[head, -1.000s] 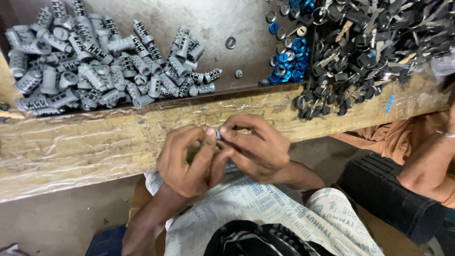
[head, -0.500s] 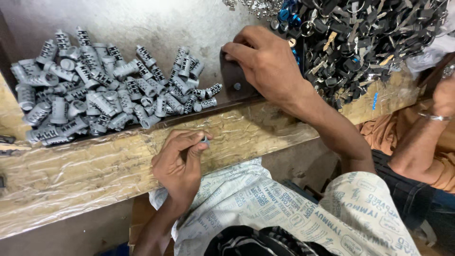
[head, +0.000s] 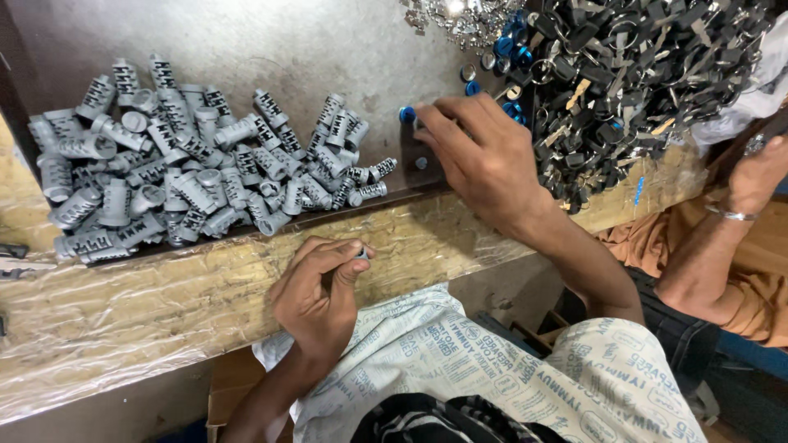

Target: The person sits at a workbench covered with piles of gray plastic lock cylinders, key blanks and blue caps. They pick up small parts one at a time, fit a blue cap onto a lock cylinder or key assembly by hand, and place the finished assembly on the bench, repeating this across the episode.

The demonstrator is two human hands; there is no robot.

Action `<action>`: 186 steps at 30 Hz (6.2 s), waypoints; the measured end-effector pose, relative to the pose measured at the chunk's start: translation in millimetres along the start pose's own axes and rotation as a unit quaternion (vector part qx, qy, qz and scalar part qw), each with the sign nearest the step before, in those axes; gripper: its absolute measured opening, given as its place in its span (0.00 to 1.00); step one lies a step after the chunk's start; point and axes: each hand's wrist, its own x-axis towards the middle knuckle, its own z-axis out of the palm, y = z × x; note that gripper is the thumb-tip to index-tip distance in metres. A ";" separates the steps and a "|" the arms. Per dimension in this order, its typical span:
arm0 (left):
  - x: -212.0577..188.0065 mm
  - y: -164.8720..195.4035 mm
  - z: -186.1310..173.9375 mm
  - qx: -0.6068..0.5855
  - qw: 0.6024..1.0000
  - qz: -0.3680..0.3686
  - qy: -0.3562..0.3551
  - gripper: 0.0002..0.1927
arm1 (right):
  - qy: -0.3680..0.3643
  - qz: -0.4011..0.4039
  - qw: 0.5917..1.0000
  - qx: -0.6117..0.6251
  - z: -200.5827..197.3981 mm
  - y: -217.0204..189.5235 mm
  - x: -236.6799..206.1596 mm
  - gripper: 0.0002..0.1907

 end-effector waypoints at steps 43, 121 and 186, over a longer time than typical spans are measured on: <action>-22.3 -12.4 17.2 0.168 0.976 -0.134 -0.032 0.12 | 0.241 0.322 0.913 -0.070 -42.9 45.4 -147.3 0.17; 16.9 22.3 -17.3 0.002 0.987 -0.008 -0.158 0.12 | 0.087 -0.042 0.913 0.397 -6.8 -68.2 -63.1 0.06; 4.0 9.3 -21.1 -0.023 0.991 -0.130 0.029 0.11 | 0.127 0.022 0.991 -0.020 36.2 53.4 37.2 0.07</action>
